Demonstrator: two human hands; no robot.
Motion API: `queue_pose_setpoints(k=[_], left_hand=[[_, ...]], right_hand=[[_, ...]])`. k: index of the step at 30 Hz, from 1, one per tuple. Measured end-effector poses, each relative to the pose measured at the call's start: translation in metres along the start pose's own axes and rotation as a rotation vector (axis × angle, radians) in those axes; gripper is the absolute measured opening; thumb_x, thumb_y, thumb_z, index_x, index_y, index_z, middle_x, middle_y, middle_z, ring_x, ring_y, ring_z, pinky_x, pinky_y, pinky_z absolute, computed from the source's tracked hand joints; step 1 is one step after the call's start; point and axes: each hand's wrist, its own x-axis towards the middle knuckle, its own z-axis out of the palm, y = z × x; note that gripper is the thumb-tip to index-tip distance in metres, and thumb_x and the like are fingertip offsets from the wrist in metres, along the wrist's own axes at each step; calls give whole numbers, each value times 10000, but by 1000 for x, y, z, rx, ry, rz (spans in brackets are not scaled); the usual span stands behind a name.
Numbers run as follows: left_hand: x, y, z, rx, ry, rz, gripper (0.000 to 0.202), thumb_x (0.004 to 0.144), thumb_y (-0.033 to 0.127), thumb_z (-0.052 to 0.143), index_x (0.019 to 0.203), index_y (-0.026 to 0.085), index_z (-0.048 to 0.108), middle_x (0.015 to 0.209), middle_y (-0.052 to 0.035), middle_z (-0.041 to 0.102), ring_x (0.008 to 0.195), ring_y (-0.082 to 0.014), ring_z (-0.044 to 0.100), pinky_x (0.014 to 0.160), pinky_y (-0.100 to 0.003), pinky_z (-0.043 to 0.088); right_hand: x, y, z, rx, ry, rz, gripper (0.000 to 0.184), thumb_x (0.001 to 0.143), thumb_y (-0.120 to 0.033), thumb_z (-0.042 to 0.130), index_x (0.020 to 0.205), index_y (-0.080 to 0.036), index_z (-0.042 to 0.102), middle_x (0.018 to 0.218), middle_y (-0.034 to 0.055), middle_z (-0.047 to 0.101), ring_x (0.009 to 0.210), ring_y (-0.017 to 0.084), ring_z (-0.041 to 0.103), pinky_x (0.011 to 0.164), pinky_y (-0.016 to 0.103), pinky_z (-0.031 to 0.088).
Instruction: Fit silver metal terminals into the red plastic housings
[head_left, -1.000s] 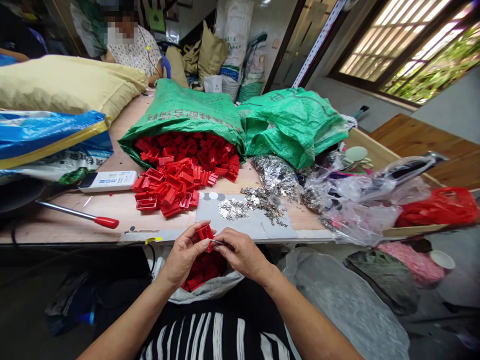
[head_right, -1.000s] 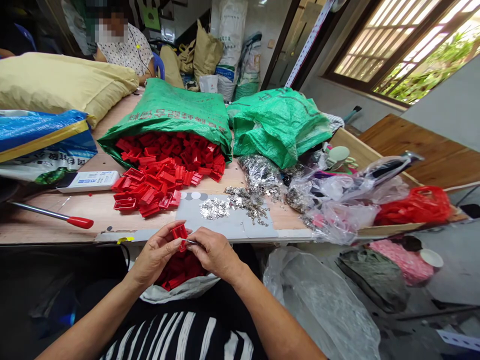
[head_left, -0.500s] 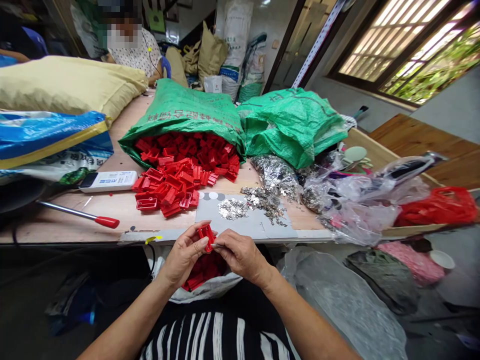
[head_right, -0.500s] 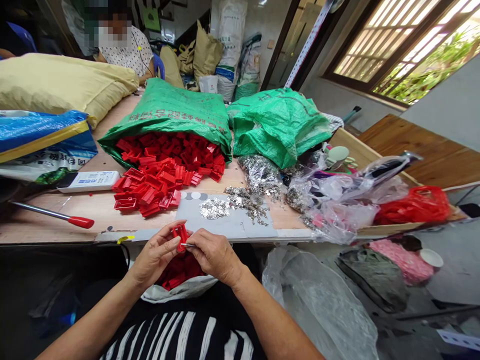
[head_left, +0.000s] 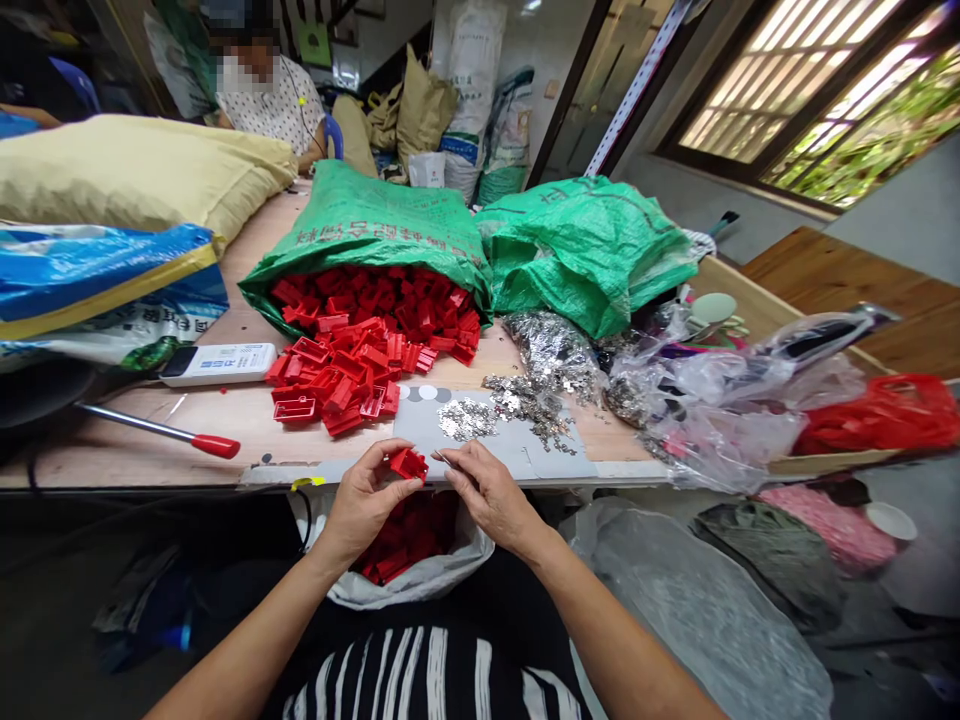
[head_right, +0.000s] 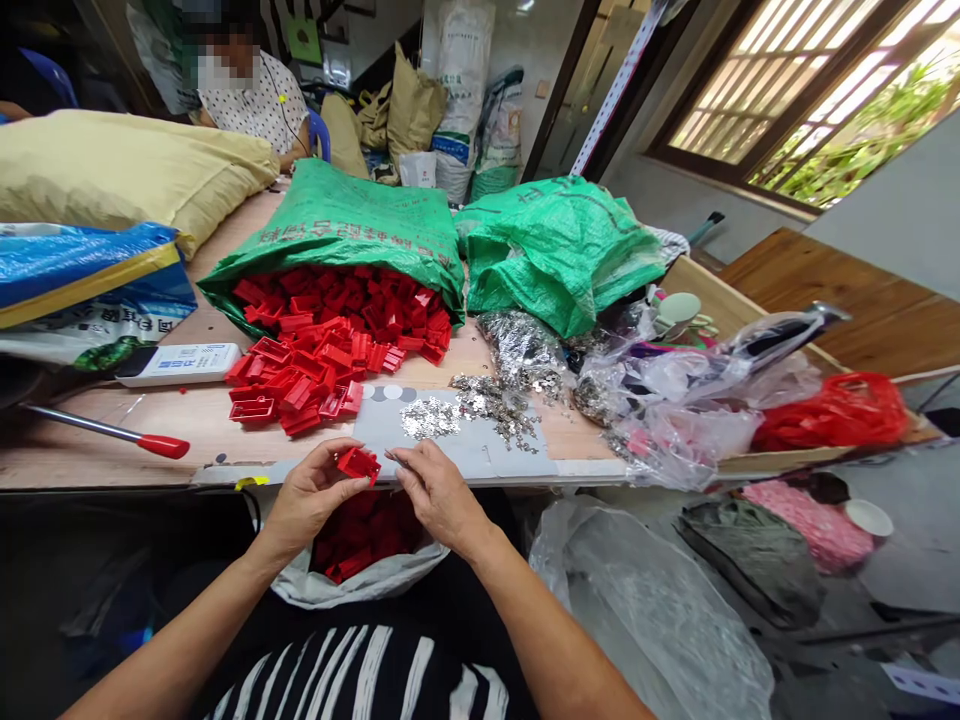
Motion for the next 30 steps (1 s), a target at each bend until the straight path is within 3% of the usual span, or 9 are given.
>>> queue_pose_setpoints(k=[4, 7, 10, 21, 26, 30], left_hand=[[10, -1, -9, 380, 21, 171, 322, 694, 209, 723, 1008, 230, 655, 973, -27, 682, 898, -196, 624, 848, -298, 452], [16, -1, -12, 528, -6, 226, 323, 697, 198, 710, 1013, 239, 658, 937, -19, 689, 866, -193, 620, 821, -293, 445], [19, -2, -13, 539, -42, 221, 318, 699, 208, 700, 1013, 245, 660, 911, -15, 692, 829, -190, 620, 790, -286, 446], [26, -1, -17, 493, -90, 194, 377, 659, 155, 690, 1019, 268, 685, 920, -6, 713, 828, -193, 625, 809, -287, 449], [27, -2, -17, 486, -79, 180, 396, 653, 130, 689, 1016, 285, 707, 958, -18, 729, 901, -230, 638, 922, -344, 427], [26, -2, -15, 527, -62, 179, 363, 663, 145, 692, 1000, 279, 710, 985, -27, 728, 893, -236, 648, 889, -342, 443]], right_hand=[[3, 4, 3, -98, -40, 63, 281, 880, -176, 546, 1158, -194, 587, 877, 41, 625, 813, 162, 581, 762, 286, 447], [6, 5, 4, -156, -55, 64, 202, 868, -177, 561, 1058, -192, 627, 870, 38, 654, 801, 158, 598, 748, 275, 447], [9, 5, 6, -180, -64, 28, 159, 864, -160, 560, 988, -192, 653, 905, 49, 655, 844, 158, 601, 767, 268, 453], [13, 10, 11, -222, -98, -17, 184, 876, -150, 540, 1009, -205, 655, 955, 56, 646, 886, 156, 612, 800, 269, 474], [16, 7, 9, -246, -124, 8, 180, 876, -141, 535, 984, -210, 662, 942, 53, 645, 876, 162, 619, 780, 266, 479], [16, -2, 16, -337, -141, 74, 168, 885, -147, 516, 972, -206, 648, 919, 59, 635, 852, 177, 625, 744, 269, 484]])
